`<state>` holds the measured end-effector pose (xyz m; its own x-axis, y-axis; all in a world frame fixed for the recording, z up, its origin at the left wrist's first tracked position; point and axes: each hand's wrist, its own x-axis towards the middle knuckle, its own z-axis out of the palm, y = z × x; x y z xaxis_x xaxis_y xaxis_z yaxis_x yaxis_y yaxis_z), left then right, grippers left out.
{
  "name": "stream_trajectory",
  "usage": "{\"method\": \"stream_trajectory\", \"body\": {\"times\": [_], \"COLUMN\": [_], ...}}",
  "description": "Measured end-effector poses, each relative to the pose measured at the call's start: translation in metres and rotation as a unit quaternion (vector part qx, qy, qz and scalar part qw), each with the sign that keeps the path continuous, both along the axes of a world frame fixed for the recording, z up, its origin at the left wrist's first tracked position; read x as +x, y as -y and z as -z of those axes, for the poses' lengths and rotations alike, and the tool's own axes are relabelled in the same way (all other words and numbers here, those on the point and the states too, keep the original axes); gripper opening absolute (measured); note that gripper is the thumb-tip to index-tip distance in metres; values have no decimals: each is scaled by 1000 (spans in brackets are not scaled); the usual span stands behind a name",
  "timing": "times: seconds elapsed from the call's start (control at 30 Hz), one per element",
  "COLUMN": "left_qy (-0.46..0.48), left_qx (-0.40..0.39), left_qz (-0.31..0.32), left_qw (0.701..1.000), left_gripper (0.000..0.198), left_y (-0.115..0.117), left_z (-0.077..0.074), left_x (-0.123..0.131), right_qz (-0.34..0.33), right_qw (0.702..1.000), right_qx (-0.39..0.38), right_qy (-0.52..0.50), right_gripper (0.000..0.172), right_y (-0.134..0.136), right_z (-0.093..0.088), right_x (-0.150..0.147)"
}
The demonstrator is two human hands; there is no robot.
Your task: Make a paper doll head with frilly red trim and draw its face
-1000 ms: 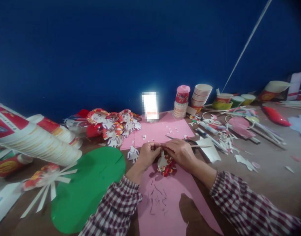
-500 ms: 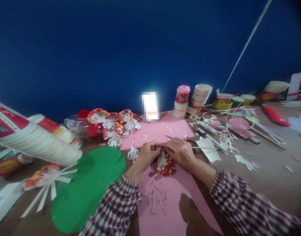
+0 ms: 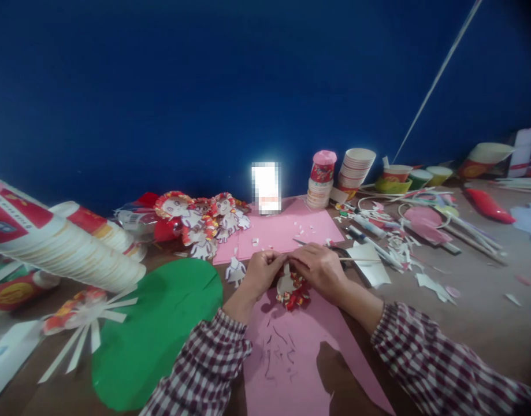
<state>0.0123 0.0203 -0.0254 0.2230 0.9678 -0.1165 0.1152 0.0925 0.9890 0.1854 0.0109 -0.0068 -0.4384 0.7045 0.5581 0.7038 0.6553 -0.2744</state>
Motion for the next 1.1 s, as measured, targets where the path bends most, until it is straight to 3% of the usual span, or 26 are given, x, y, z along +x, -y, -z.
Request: {"method": "stream_trajectory", "body": {"times": [0.27,0.83,1.1], "left_qy": [-25,-31,-14], "left_qx": [4,19,30], "left_qz": [-15,-13,-21], "left_qw": [1000,999,999], "left_gripper": [34,33,31], "left_y": [1,2,0], "left_z": [-5,-6,-5], "left_x": [0,1,2], "right_qz": [3,7,14], "right_qw": [1000,998,998], "right_qx": [-6,7,-37], "right_qy": [10,59,40], "right_gripper": [13,21,22], "right_y": [-4,-5,-4], "right_z": [2,5,3], "right_x": [6,2,1]}}
